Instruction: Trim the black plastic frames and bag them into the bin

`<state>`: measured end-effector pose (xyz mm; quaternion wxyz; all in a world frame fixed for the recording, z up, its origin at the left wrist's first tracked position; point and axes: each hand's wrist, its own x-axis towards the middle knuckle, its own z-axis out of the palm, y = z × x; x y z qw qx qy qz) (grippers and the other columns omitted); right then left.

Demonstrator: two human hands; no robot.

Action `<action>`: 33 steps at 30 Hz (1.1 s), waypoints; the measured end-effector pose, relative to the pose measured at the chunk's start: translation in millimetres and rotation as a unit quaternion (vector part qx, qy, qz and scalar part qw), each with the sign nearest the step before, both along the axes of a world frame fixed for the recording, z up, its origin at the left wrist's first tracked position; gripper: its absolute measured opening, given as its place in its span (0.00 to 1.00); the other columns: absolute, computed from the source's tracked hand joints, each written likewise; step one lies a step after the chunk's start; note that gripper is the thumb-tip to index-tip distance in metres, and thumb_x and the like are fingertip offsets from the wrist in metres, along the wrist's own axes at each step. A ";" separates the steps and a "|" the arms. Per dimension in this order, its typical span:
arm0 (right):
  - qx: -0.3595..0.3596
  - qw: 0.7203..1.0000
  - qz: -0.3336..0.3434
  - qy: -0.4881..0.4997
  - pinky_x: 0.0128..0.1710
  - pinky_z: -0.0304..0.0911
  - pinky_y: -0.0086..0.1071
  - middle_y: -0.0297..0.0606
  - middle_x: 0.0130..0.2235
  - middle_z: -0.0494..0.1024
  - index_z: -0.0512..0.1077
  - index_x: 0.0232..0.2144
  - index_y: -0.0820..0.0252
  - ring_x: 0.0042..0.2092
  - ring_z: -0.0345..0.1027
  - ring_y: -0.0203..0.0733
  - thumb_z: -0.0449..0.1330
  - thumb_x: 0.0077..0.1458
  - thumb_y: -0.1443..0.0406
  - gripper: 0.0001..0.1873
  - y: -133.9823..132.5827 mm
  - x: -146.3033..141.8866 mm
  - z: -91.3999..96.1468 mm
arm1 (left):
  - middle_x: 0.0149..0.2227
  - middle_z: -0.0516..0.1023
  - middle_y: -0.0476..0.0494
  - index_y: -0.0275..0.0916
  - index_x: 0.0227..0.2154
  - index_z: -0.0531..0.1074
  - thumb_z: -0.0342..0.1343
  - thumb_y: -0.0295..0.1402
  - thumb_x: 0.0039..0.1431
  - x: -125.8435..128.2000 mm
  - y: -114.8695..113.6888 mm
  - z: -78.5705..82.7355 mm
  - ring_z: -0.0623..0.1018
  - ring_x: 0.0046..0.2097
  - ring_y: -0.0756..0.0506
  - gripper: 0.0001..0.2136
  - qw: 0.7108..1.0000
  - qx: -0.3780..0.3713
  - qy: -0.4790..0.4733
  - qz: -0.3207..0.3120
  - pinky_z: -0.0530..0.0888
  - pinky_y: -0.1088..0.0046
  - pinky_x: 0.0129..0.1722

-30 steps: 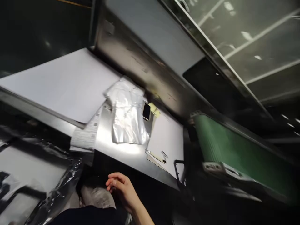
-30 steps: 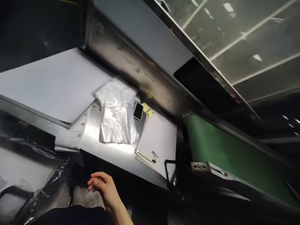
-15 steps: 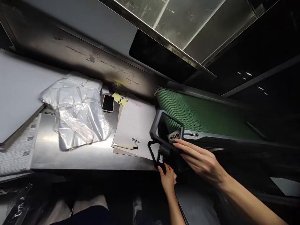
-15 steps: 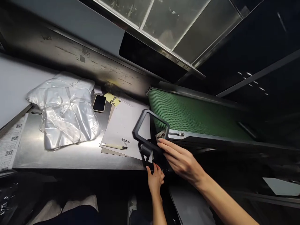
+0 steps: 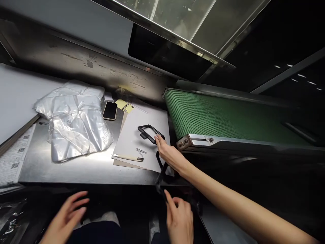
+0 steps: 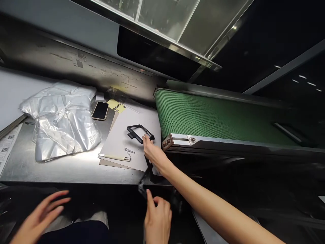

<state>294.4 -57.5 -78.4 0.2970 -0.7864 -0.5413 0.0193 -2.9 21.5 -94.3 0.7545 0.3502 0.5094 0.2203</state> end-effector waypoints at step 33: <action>-0.114 0.744 0.067 0.656 0.21 0.50 0.27 0.28 0.21 0.65 0.63 0.47 0.55 0.23 0.55 0.32 0.52 0.52 0.57 0.20 50.4 -111.7 40.3 | 0.25 0.76 0.45 0.38 0.46 0.65 0.51 0.35 0.54 -22.3 46.2 84.2 0.75 0.19 0.50 0.17 0.990 0.034 -0.135 0.026 0.67 0.78 0.20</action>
